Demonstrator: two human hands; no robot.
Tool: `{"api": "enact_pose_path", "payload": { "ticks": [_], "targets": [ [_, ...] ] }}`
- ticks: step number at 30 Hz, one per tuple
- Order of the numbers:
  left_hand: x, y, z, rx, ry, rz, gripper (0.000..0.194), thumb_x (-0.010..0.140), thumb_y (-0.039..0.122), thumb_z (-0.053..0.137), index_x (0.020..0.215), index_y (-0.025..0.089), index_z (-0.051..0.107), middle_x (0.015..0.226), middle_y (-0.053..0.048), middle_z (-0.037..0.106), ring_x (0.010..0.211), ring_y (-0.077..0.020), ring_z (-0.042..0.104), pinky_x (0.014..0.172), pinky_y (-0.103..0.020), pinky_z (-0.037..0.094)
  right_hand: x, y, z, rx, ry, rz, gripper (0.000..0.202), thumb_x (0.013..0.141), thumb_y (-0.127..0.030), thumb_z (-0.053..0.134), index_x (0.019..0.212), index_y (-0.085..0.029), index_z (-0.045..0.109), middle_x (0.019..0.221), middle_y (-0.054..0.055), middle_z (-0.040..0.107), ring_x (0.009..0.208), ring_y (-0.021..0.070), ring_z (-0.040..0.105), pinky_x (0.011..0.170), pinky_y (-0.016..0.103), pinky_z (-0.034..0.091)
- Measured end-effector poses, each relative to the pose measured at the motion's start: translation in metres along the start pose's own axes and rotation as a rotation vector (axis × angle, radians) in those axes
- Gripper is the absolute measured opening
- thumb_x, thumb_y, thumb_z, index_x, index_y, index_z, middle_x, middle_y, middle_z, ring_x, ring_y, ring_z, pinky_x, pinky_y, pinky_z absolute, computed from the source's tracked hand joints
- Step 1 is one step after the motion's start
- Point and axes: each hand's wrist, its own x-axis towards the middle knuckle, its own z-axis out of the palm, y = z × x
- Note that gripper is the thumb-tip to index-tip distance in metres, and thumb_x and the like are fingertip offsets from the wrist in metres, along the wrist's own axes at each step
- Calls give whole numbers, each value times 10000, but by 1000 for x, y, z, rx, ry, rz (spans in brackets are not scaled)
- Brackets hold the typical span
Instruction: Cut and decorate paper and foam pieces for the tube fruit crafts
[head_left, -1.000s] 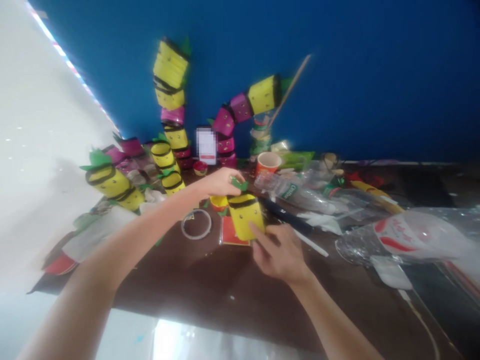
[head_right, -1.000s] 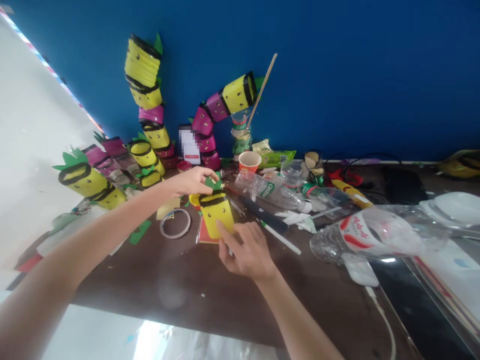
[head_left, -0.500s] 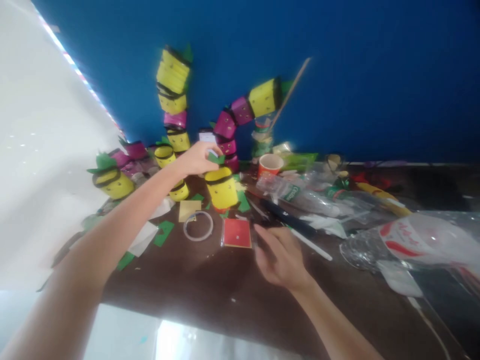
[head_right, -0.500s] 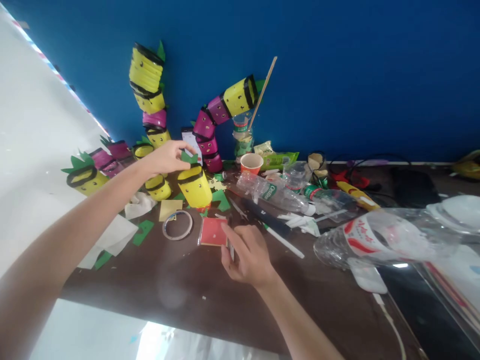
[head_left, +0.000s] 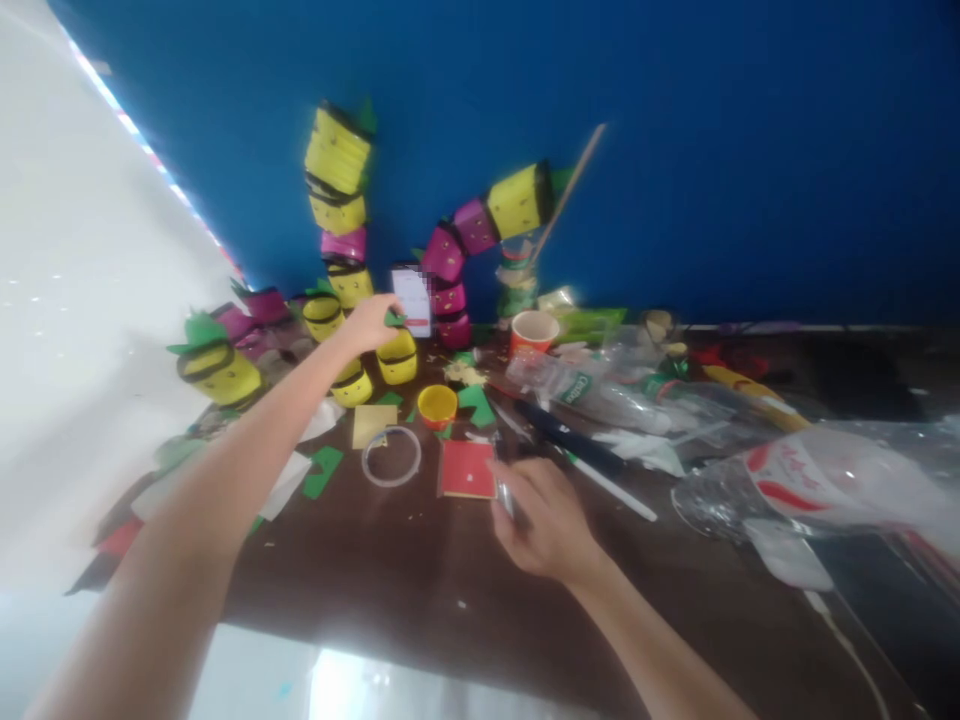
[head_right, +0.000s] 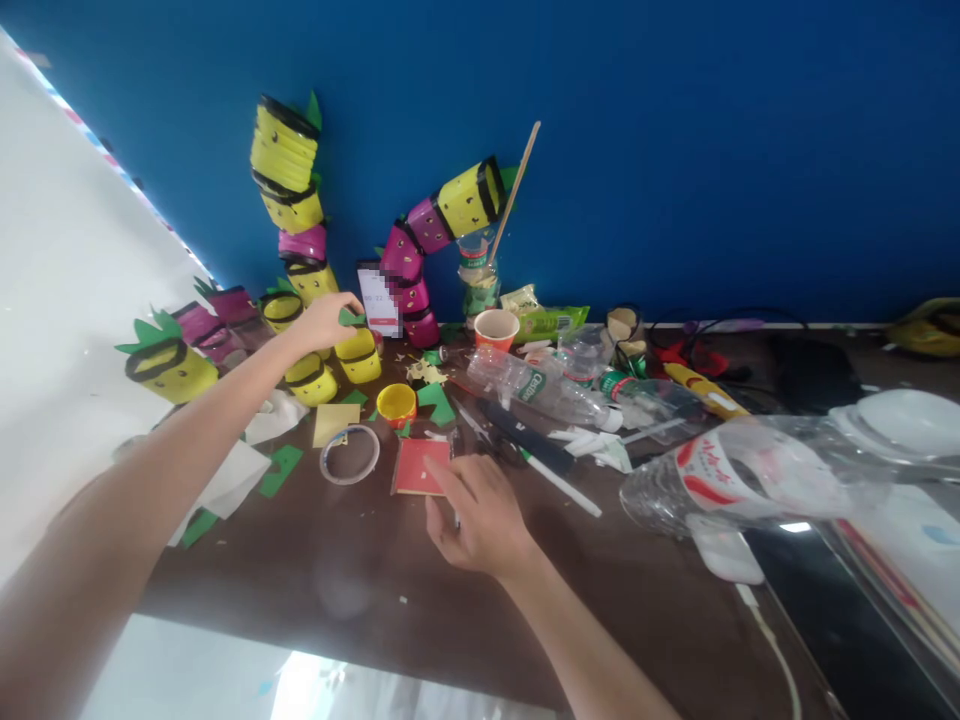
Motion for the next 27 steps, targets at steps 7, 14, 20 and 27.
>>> {"api": "enact_pose_path", "payload": {
  "ticks": [7,14,20,27],
  "targets": [
    [3,-9,14,-14,-16,-24,344,616,96,513,950,130,583,1025,-96,614,876,-219,569,785,-294,431,1,-1,1,-13,-42,6,305,756,-196,480,1047,-131,543,770,81,554,694,200,505,615,332,415],
    [2,-4,11,18,-57,-40,416,636,120,524,1050,150,553,1059,-99,608,897,-225,580,796,-292,439,2,1,1,-7,-20,35,309,758,-182,470,1050,-132,559,778,84,564,691,199,511,613,331,419],
    [-13,6,-4,40,73,113,419,678,133,504,1095,124,544,1113,-122,546,1009,-235,529,893,-318,408,1,3,3,4,10,73,306,769,-164,468,1062,-144,555,766,75,564,686,193,518,619,326,426],
    [-72,27,-9,-368,262,-66,216,727,271,587,916,166,589,919,-58,624,761,-143,603,739,-245,487,-1,8,6,-11,67,152,290,793,-159,462,1072,-154,538,794,79,569,738,205,530,668,335,438]
  ]
}}
